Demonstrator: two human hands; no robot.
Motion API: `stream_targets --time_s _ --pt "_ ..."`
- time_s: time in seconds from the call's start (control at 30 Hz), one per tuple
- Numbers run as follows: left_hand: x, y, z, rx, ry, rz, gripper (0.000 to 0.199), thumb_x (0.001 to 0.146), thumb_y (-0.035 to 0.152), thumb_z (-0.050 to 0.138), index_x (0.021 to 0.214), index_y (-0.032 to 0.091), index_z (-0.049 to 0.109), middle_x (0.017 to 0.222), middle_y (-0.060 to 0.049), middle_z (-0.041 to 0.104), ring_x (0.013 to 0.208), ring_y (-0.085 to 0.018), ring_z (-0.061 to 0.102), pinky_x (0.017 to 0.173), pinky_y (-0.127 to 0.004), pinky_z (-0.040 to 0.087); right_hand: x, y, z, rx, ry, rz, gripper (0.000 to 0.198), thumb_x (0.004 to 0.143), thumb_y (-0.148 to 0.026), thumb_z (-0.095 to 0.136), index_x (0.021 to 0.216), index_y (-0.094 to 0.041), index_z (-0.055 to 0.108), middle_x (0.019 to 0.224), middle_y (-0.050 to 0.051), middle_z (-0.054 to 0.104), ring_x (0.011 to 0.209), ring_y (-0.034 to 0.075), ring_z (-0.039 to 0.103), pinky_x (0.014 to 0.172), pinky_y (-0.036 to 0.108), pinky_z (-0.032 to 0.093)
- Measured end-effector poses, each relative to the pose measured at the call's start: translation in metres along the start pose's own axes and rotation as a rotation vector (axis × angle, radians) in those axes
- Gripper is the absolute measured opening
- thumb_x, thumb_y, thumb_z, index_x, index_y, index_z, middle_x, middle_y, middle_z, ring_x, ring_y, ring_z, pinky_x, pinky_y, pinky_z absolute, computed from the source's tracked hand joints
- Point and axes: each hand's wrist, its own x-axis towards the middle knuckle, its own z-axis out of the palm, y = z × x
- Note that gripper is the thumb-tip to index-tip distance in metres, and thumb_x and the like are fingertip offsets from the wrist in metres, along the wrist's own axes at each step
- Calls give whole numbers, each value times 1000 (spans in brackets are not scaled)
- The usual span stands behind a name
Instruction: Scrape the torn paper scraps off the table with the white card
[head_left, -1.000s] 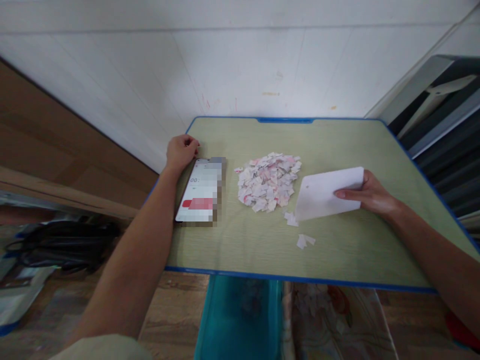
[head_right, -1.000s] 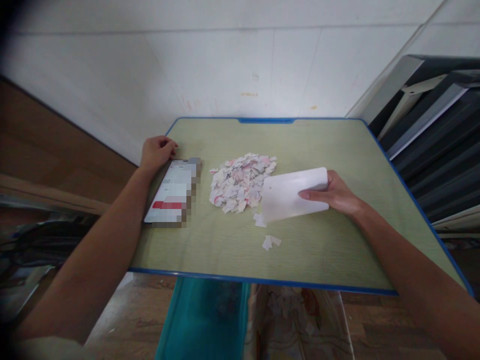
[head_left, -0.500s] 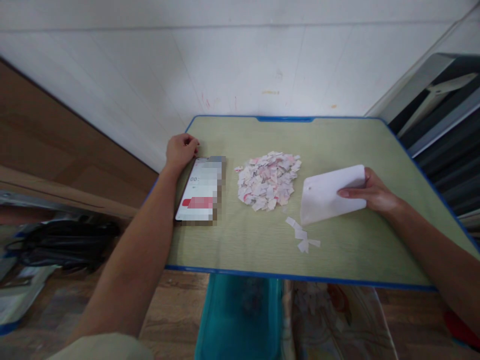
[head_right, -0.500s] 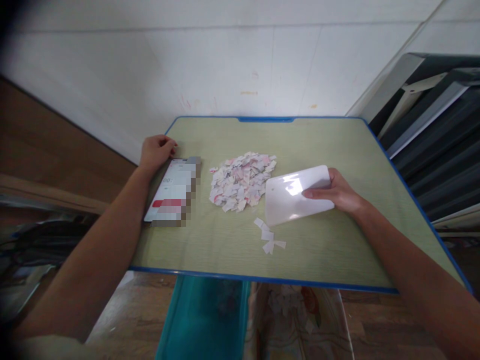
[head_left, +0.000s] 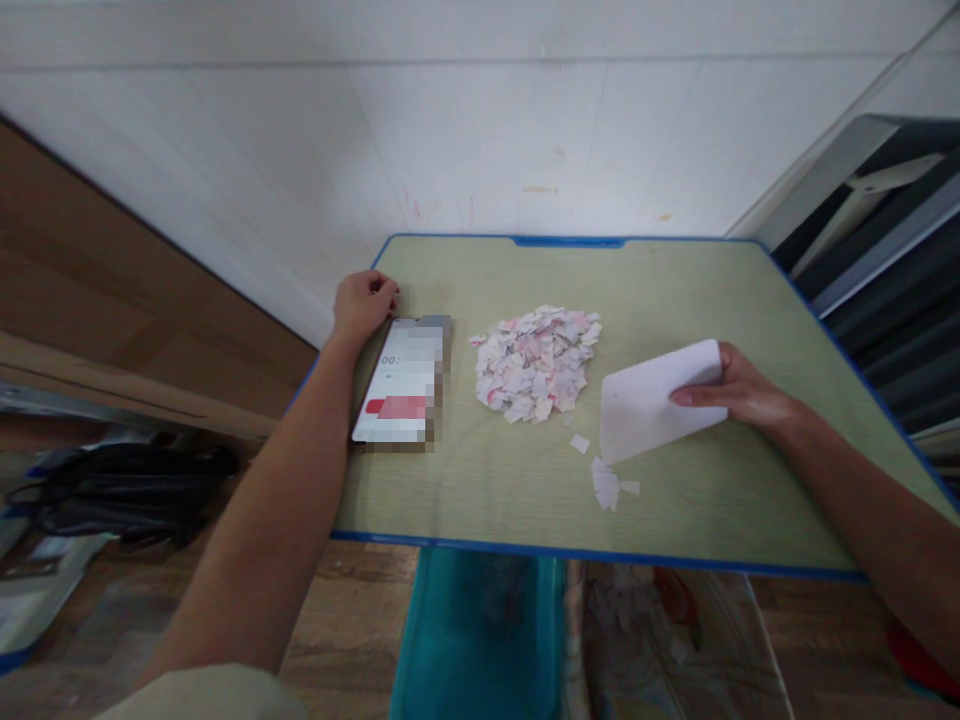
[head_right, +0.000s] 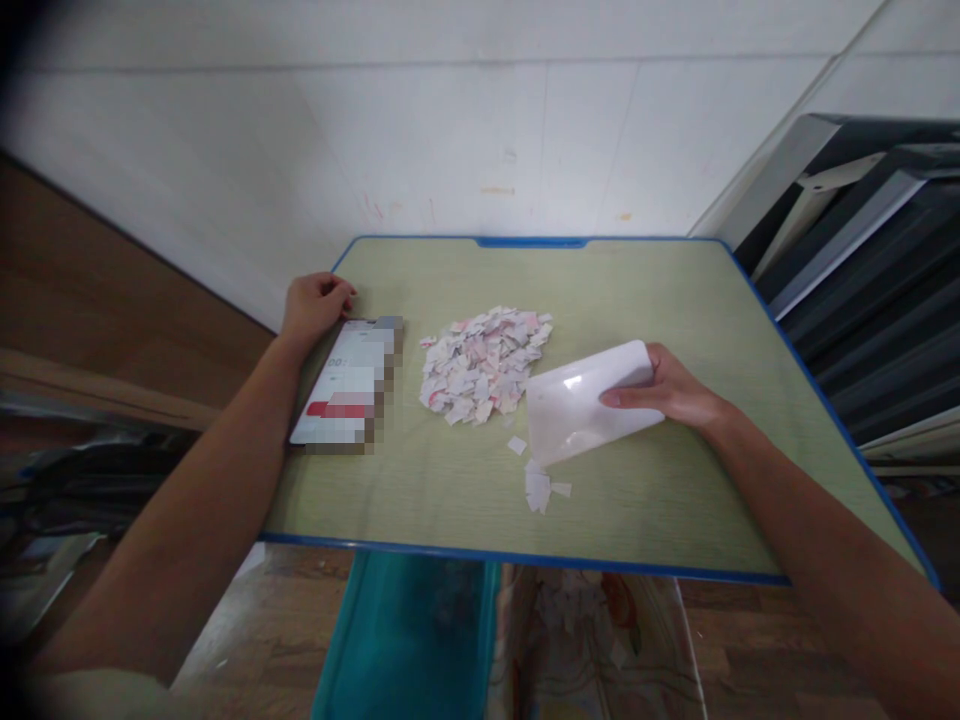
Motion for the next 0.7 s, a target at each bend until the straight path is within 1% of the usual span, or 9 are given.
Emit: stream_targets --time_s 0.1,0.13,0.2,0.33,0.53,0.7 --pt "2 -3 1 4 -2 10 14 79 22 51 81 16 63 72 -4 61 65 -17 58 70 -27 47 2 -1 3 3 29 -54 29 57 -26 91 83 -22 80 82 1 80 67 17 72 67 28 60" --pt "3 -4 1 2 -2 16 14 79 23 51 81 16 63 72 -4 61 65 -17 58 70 -27 47 2 -1 4 -8 30 -59 30 56 -27 91 84 -23 81 83 1 80 68 18 72 68 29 61" --pt "4 -6 2 -1 -3 25 14 80 23 51 82 16 63 72 -4 61 66 -17 58 69 -27 47 2 -3 5 -39 12 -38 30 54 -28 91 81 -22 80 80 1 80 66 18 72 65 29 61" --pt "5 -7 3 -13 -6 29 14 80 23 52 81 16 63 72 -4 61 64 -16 57 68 -27 47 0 -4 2 -41 -36 15 24 53 -24 91 73 -18 78 71 2 78 57 16 68 54 23 56" --pt "3 -5 2 -10 -3 19 13 79 23 52 81 17 63 71 -4 60 63 -16 57 69 -27 47 -3 -5 0 -18 -64 11 23 55 -21 90 75 -18 80 74 2 78 58 15 68 57 21 56" --pt "2 -3 1 -10 -5 21 13 79 22 52 81 16 63 71 -4 60 63 -16 57 69 -27 47 -6 -10 1 -54 -202 57 19 53 -21 90 67 -17 78 63 1 75 50 13 64 48 19 51"
